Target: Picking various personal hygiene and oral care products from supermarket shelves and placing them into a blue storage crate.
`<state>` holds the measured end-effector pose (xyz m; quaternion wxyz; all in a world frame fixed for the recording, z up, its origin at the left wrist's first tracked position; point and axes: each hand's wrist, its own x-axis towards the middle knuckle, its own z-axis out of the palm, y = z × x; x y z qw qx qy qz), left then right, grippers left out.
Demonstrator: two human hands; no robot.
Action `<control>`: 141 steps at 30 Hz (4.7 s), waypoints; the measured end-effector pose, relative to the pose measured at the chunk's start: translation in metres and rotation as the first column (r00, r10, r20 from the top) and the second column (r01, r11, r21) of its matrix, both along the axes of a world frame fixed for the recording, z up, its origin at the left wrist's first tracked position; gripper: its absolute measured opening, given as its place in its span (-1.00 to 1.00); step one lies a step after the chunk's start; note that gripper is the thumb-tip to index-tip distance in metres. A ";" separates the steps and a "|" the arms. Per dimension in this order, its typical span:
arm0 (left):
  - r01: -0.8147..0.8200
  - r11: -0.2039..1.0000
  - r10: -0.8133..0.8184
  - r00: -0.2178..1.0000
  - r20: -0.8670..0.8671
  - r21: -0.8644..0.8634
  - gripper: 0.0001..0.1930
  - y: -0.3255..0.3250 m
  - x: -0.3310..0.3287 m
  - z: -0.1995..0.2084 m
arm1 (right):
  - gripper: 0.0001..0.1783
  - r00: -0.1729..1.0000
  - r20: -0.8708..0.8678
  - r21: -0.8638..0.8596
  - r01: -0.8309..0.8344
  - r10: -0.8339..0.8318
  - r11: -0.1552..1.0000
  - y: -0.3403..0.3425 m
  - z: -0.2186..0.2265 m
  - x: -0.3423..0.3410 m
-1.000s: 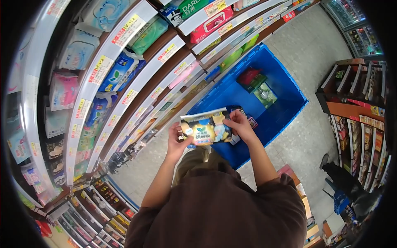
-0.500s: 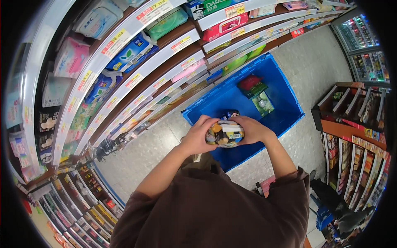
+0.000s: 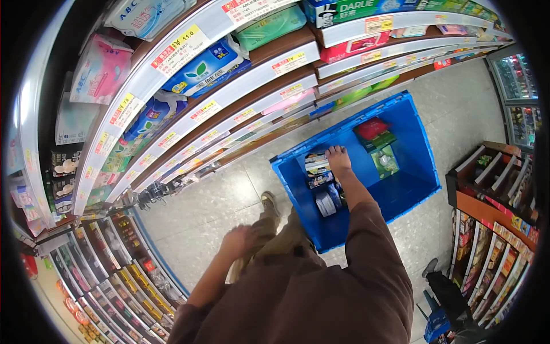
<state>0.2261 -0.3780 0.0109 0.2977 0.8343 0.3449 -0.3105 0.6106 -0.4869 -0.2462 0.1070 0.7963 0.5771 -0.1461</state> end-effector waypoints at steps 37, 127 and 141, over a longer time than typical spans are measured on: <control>-0.339 0.940 0.320 0.836 0.446 -0.039 -0.52 -0.020 -0.208 -0.013 | -0.69 0.717 -0.609 0.531 0.687 -0.340 0.496 -0.002 0.154 -0.250; -0.724 0.637 0.183 -0.191 0.964 -0.264 -0.44 0.297 -0.326 0.134 | -0.56 0.486 -0.809 0.554 0.440 0.331 0.707 0.367 0.399 -0.504; -0.074 0.199 0.977 -0.062 0.204 -0.977 -0.31 0.224 -0.373 0.067 | -0.23 0.235 -0.972 0.048 0.316 -0.029 0.947 0.287 0.389 -0.494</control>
